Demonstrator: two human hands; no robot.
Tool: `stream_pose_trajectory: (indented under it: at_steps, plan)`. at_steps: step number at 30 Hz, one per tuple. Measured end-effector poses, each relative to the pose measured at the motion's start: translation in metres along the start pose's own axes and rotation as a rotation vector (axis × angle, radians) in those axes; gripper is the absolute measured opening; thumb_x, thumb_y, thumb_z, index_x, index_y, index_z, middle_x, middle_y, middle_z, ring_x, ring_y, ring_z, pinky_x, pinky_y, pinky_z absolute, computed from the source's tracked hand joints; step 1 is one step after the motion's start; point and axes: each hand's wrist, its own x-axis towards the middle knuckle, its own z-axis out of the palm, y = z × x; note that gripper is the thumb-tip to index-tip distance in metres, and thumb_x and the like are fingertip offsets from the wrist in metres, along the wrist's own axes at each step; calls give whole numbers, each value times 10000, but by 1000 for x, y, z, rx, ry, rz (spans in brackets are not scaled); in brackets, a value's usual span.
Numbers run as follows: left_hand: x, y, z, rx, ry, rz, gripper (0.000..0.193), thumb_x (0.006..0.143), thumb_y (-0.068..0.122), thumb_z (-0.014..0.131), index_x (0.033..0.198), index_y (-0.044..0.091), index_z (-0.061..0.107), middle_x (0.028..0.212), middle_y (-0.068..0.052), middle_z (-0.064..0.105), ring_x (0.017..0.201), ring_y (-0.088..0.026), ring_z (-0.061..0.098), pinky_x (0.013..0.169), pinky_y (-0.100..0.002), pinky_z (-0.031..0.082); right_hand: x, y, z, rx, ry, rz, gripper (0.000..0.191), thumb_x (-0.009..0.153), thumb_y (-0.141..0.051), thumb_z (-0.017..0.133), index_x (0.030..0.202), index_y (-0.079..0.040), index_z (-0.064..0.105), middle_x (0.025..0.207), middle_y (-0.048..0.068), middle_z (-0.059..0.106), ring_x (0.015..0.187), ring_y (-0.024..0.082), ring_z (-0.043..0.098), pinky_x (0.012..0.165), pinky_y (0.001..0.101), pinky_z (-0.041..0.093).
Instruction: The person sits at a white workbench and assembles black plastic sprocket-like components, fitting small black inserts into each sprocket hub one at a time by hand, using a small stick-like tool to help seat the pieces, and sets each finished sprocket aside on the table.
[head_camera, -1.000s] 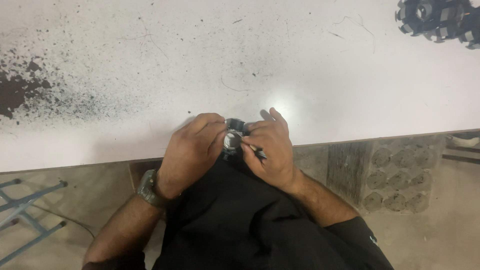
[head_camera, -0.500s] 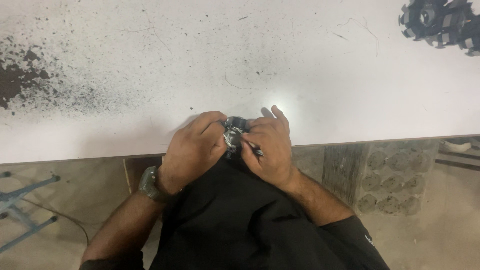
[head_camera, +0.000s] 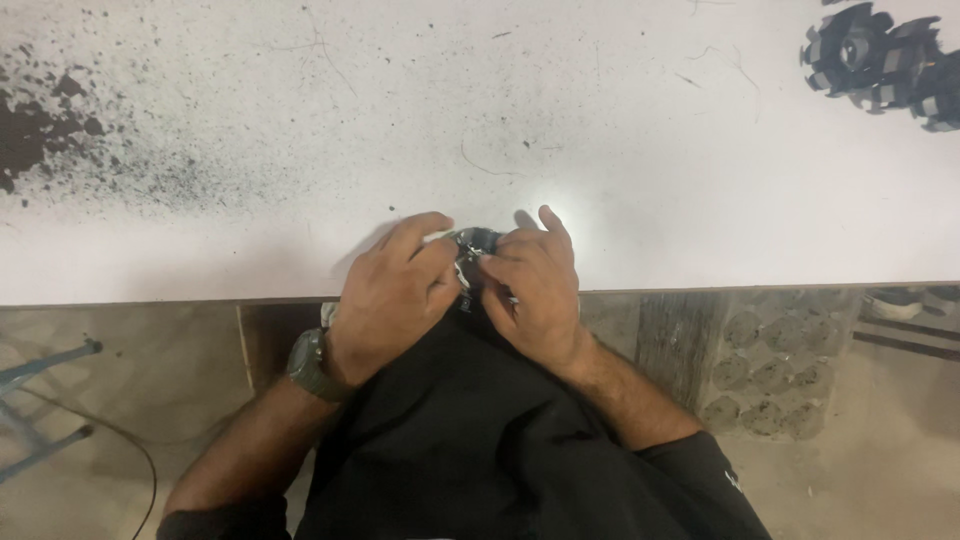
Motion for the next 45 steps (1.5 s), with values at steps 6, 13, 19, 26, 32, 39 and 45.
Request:
stream_pose_trajectory:
  at_steps: [6, 13, 19, 26, 32, 39, 45]
  plan:
    - [-2, 20, 8, 257, -47, -151, 1271, 624, 757, 845, 1455, -92, 393, 1290, -342, 542, 1116, -424, 585, 844, -518, 530, -13, 19, -10, 210, 308, 153, 193, 997, -22, 651, 1151, -76, 550, 1117, 82, 611, 1149, 209, 635, 1294, 572, 376]
    - [-15, 11, 45, 199, 224, 406, 1036, 920, 438, 831, 1600, 47, 153, 1427, -182, 550, 1235, -309, 526, 1011, -488, 466, -26, 29, -21, 328, 348, 281, 199, 1047, -12, 620, 1194, -85, 509, 1137, 81, 604, 1172, 192, 610, 1303, 565, 333]
    - [-21, -1, 42, 229, 284, 554, 896, 1087, 296, 745, 1639, 81, 72, 1441, -97, 600, 1249, -236, 512, 1079, -475, 459, -27, 35, -17, 328, 348, 287, 201, 1046, -11, 617, 1201, -91, 517, 1141, 73, 606, 1159, 181, 614, 1283, 558, 352]
    - [-27, -1, 36, 281, 289, 573, 678, 1083, 213, 711, 1559, 121, 237, 1429, -50, 626, 1251, -211, 527, 1077, -458, 470, -28, 35, -17, 350, 343, 311, 208, 1056, -31, 615, 1218, -95, 500, 1169, 75, 601, 1176, 179, 609, 1321, 580, 333]
    - [-28, 0, 26, 209, 280, 505, 903, 982, 377, 804, 1592, 103, 197, 1462, -122, 576, 1262, -263, 524, 1079, -479, 467, -32, 34, -13, 306, 352, 320, 185, 1074, -51, 613, 1221, -80, 503, 1159, 76, 615, 1166, 198, 636, 1333, 578, 354]
    - [-40, -42, -10, 207, 389, -53, 1026, 718, 475, 835, 1523, 42, 369, 1263, -138, 600, 1143, -296, 576, 995, -477, 491, -24, 30, -7, 204, 381, 406, 239, 1060, -36, 613, 1264, 20, 502, 1267, 138, 510, 1413, 352, 522, 1201, 500, 454]
    - [-94, -113, -122, 590, 622, -345, 955, 927, 602, 713, 1543, -46, 376, 1072, -78, 639, 982, -225, 607, 1123, -573, 443, -23, 32, -6, 223, 362, 454, 246, 1076, -61, 615, 1269, 24, 488, 1270, 120, 524, 1418, 349, 534, 1197, 465, 466]
